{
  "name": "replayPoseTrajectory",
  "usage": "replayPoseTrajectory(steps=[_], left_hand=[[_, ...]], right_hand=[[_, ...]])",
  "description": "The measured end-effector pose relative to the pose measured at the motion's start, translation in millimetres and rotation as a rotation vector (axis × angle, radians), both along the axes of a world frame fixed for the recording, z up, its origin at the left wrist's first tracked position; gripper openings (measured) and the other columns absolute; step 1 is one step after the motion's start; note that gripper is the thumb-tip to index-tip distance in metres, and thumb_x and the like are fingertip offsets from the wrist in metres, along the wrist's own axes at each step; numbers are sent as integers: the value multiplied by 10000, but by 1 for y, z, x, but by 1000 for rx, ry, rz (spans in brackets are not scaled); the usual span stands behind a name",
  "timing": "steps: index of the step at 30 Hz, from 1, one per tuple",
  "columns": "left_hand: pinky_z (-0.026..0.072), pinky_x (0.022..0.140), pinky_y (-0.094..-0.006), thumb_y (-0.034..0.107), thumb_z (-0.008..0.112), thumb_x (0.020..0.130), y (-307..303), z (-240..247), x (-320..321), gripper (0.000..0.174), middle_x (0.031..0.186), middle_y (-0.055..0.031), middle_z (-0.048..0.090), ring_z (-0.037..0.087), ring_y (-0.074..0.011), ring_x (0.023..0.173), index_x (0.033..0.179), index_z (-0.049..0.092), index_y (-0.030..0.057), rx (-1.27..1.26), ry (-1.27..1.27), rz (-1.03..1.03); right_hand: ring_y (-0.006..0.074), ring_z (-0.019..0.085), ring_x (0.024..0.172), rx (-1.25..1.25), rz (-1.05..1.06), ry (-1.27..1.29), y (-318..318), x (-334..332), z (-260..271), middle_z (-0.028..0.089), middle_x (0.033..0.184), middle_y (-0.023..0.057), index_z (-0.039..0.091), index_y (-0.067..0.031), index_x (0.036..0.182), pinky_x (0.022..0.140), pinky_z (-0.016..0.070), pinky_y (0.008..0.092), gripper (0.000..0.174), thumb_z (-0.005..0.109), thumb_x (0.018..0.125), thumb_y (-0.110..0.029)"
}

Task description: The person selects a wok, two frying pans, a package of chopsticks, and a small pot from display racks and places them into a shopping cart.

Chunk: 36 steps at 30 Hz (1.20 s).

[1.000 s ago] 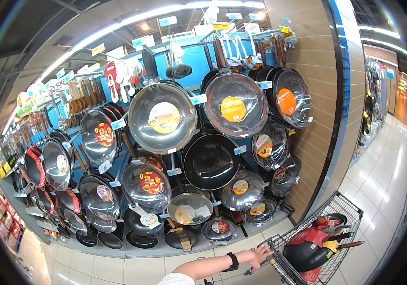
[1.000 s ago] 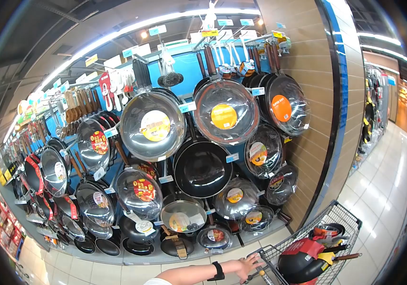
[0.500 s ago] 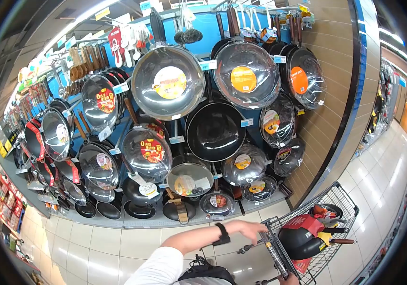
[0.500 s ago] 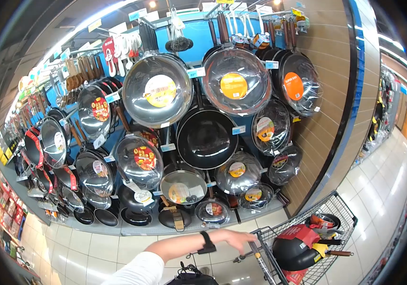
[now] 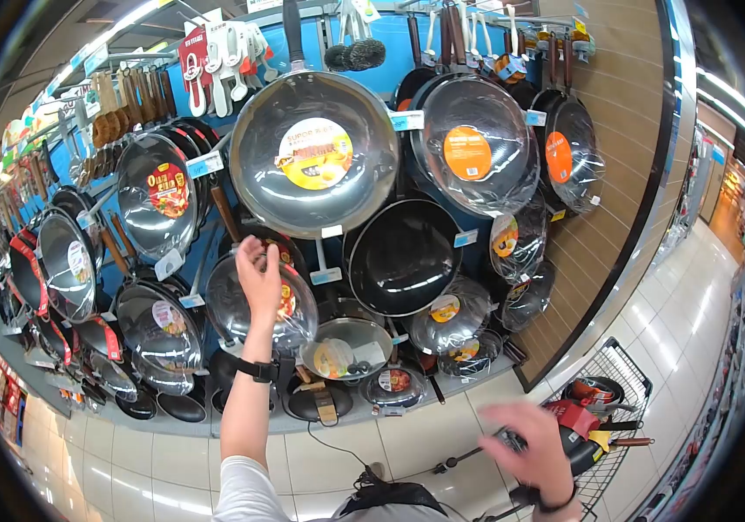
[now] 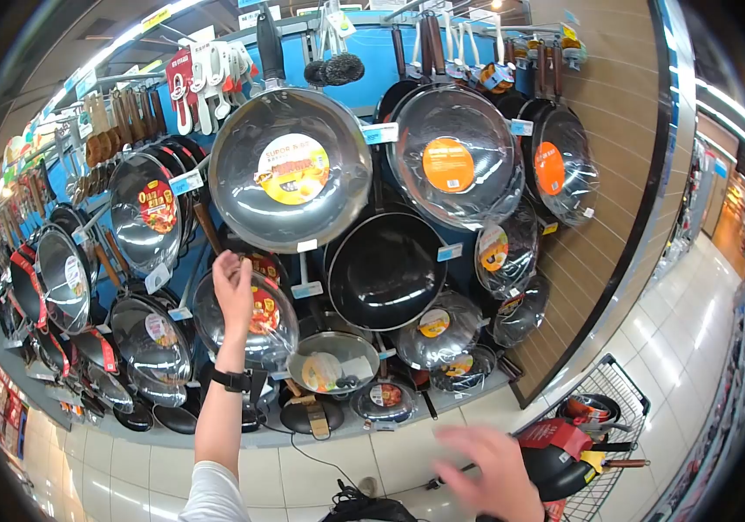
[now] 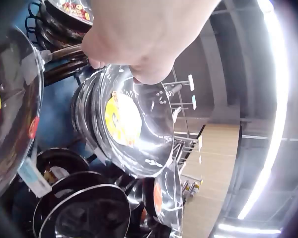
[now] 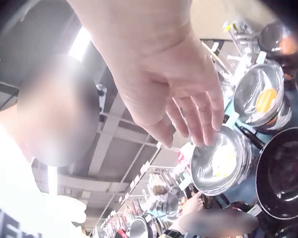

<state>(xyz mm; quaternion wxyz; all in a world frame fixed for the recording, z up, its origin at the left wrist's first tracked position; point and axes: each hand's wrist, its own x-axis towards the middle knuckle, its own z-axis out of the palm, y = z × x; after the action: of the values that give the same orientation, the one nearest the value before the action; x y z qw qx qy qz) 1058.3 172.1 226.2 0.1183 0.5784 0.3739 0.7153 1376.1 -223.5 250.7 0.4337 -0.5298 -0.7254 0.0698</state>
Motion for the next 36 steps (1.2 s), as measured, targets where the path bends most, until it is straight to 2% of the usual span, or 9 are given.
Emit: replayPoseTrajectory(steps=[3,7,11,19,24,29,33,35,36], left_hand=[[465,992,-347,254,661,966,49,22,-18,531,1282,-202,561,583,-243,1162,1359,443,-29,-6,-7,98],[469,984,-332,230,663,963,85,47,-18,531,1298,-201,566,592,-229,1160,1356,434,-46,-55,-127,-95],[506,904,-311,134,659,945,104,55,-24,428,1210,-164,637,649,-195,1034,1284,482,-60,-53,-59,-230],[536,798,-306,0,619,889,95,72,-18,446,1218,-168,587,646,-204,982,1320,507,-36,87,-28,33],[506,856,-343,-29,626,848,91,71,-16,515,1259,-158,496,583,-250,1060,1349,507,-10,220,110,235],[475,874,-353,-23,641,829,80,72,-12,478,1289,-164,484,556,-271,1108,1294,532,-13,300,148,410],[481,925,-367,-24,633,827,71,78,-10,448,1223,-170,516,567,-327,1093,1262,527,-26,232,28,242],[481,896,-352,-38,616,853,70,80,-11,405,1206,-171,552,595,-257,1068,1245,514,-34,252,41,270],[475,929,-355,-41,597,871,71,81,-11,398,1231,-178,548,586,-240,1106,1255,491,-35,165,-59,90]], right_hand=[[297,669,924,154,-6,93,135,-25,26,670,1041,154,622,-3,1120,832,538,367,373,786,812,-132],[309,624,1122,46,-143,434,318,-24,18,585,1262,227,409,83,1397,917,523,376,720,731,898,-324],[253,651,1061,14,-236,672,400,-37,36,601,1251,228,391,74,1411,885,530,346,751,719,897,-365],[201,671,895,6,-102,867,457,-31,33,680,1065,132,534,43,1252,756,548,325,417,673,908,-147],[277,632,970,363,-432,430,454,-40,35,586,1178,159,549,51,1226,843,521,356,455,705,810,-47],[277,597,976,598,-521,241,462,-43,30,515,1186,160,556,53,1216,862,504,371,473,718,777,-17],[235,582,908,500,-442,466,461,-45,35,523,1124,126,557,52,1208,813,513,333,479,722,759,20],[215,569,824,553,-608,280,461,-43,35,524,1094,109,556,51,1198,760,521,307,487,727,742,42],[209,617,849,475,-557,402,462,-43,37,572,1092,115,552,49,1189,792,530,304,466,727,757,51]])
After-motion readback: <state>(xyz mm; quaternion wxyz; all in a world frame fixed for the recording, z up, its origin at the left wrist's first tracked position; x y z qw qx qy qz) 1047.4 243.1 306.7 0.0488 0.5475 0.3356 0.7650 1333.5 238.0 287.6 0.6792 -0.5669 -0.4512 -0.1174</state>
